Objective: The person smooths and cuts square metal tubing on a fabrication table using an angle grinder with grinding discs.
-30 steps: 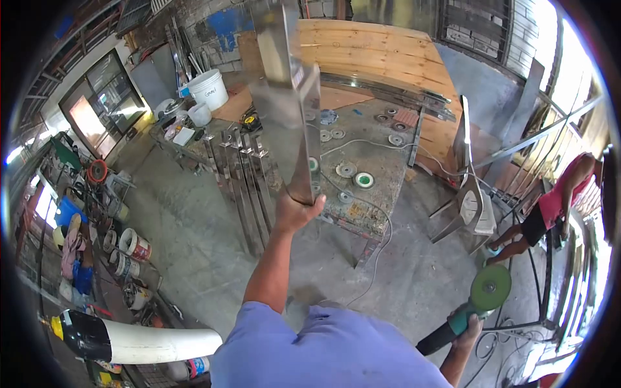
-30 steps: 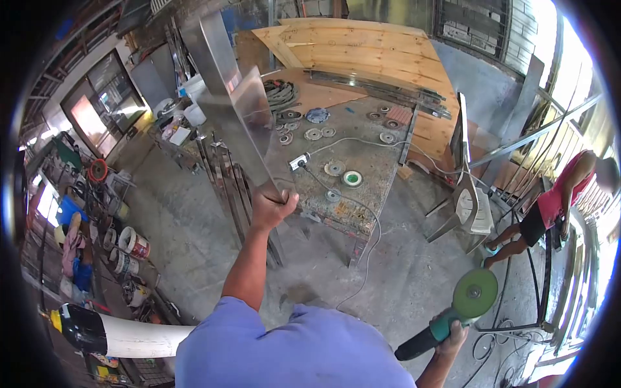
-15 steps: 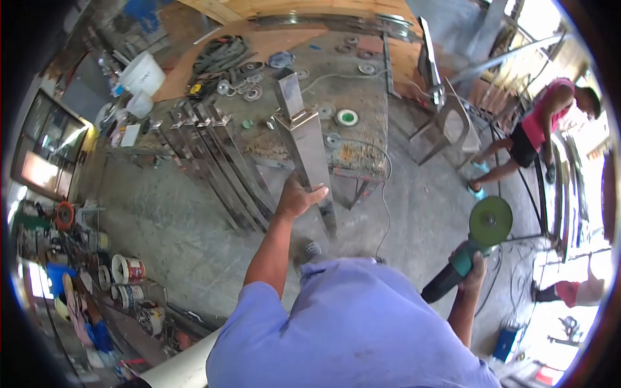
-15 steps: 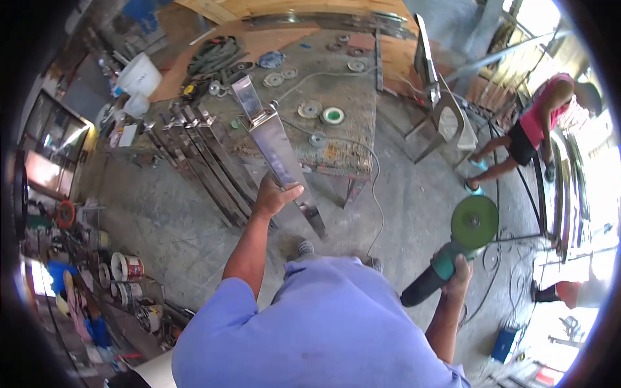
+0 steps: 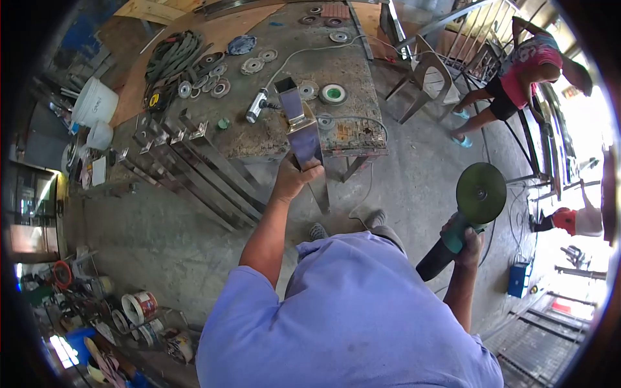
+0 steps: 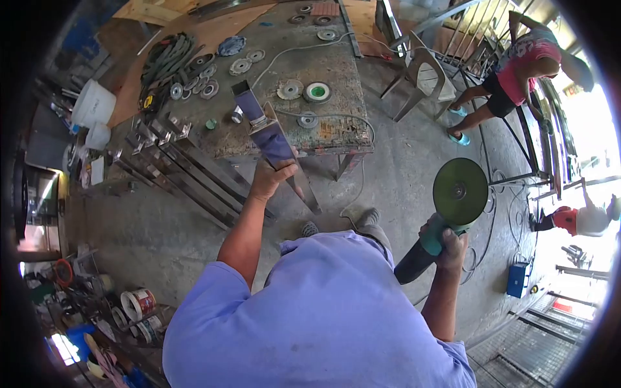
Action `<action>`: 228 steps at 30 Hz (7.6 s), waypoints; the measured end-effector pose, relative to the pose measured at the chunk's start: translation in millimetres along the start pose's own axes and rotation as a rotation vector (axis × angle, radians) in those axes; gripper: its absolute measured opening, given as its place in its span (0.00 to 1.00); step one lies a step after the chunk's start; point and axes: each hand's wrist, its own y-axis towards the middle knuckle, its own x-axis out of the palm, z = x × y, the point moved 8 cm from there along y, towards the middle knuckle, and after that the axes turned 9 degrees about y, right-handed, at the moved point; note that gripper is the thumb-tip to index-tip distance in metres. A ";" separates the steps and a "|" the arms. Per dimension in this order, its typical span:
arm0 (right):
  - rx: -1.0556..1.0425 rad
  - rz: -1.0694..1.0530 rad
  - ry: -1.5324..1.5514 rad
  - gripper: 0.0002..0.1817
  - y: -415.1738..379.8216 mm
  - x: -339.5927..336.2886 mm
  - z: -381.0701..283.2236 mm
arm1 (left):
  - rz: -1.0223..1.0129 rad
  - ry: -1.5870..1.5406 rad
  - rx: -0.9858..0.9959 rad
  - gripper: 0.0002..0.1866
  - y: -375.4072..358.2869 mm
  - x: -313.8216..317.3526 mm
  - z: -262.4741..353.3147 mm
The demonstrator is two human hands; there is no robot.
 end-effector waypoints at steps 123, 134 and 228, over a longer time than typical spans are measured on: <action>0.213 -0.280 0.207 0.41 150.6 120.1 71.8 | 0.162 0.233 -0.036 0.27 65.7 -37.5 12.2; 0.198 -0.294 0.253 0.40 151.8 117.3 55.7 | 0.201 0.699 0.252 0.43 35.6 -11.8 45.7; 0.313 -0.467 0.154 0.42 223.2 110.8 62.4 | 0.871 0.390 0.042 0.10 -22.0 -118.6 50.1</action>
